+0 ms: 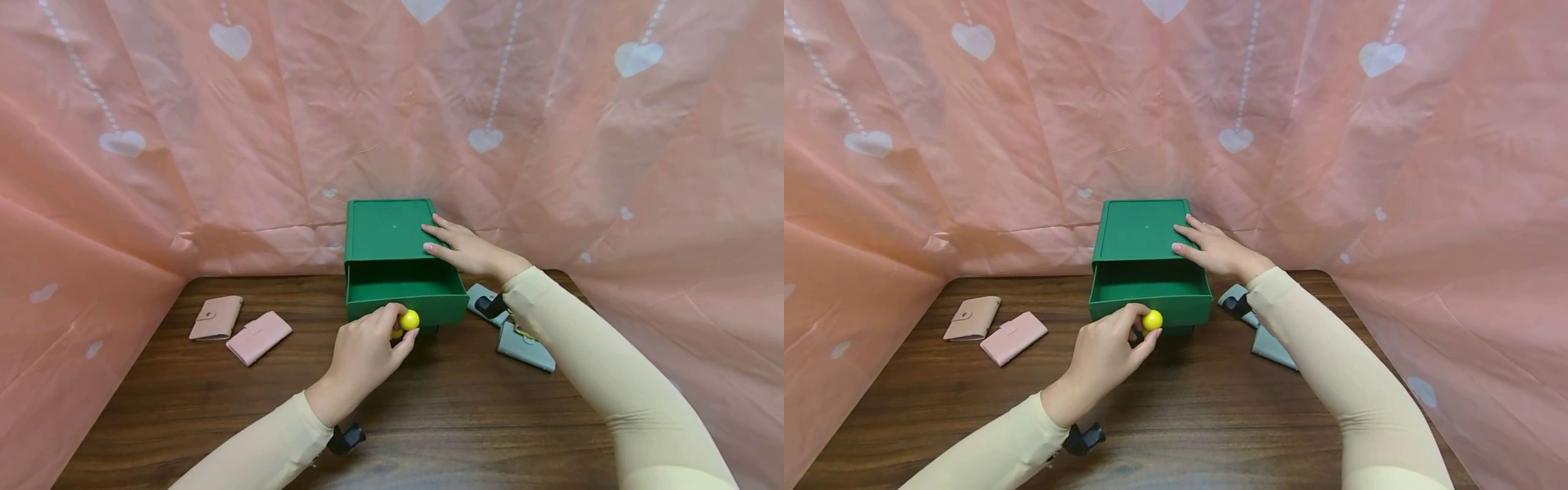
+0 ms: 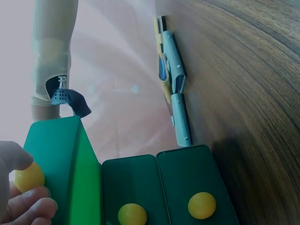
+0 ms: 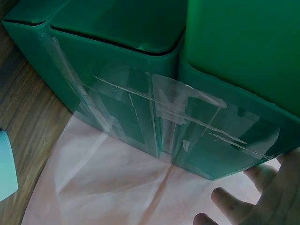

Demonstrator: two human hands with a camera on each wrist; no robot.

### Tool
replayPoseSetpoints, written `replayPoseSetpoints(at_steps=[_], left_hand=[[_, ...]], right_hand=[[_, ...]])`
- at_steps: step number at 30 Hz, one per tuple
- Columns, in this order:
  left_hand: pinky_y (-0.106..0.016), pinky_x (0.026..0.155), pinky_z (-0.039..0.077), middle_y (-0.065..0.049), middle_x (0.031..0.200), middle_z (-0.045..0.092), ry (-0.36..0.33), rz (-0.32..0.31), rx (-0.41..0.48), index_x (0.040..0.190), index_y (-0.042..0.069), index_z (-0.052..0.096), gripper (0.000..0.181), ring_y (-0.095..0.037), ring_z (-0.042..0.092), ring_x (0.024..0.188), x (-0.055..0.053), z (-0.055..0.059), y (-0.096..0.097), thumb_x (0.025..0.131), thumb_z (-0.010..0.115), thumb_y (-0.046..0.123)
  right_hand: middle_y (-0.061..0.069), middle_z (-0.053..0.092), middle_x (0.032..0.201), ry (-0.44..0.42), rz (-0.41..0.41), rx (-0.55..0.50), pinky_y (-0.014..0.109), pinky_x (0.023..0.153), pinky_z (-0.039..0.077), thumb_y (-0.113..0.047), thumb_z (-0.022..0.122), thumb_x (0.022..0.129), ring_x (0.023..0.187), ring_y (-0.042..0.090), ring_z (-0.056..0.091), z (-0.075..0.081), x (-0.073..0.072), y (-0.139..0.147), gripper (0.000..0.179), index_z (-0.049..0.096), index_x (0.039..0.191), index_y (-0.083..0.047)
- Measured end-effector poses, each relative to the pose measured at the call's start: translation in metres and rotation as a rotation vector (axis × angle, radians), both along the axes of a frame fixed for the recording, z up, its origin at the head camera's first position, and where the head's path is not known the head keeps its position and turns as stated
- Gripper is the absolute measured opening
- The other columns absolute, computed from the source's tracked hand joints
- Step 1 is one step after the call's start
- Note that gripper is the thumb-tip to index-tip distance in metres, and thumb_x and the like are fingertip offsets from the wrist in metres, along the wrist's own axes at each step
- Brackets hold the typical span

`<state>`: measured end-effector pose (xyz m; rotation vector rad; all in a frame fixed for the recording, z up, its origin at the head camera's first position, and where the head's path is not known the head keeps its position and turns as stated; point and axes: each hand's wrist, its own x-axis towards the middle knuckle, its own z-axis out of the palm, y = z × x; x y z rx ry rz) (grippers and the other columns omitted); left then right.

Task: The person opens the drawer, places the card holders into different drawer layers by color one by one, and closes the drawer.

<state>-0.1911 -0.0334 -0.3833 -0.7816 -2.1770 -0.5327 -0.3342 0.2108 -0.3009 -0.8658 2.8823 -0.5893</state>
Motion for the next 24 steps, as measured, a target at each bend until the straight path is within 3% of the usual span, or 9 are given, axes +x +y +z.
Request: replayPoseSetpoints(at_steps=[24], left_hand=[[-0.024, 0.05, 0.05, 0.002, 0.078, 0.068, 0.004, 0.008, -0.005, 0.107, 0.012, 0.062, 0.033, -0.007, 0.061, 0.058, -0.001, 0.0004, -0.0018, 0.087, 0.077, 0.033]], right_hand=[[0.008, 0.003, 0.168, 0.001, 0.006, -0.009, 0.064, 0.117, 0.011, -0.057, 0.036, 0.105, 0.152, 0.039, 0.004, -0.001, -0.0002, 0.0002, 0.069, 0.023, 0.161, -0.02]])
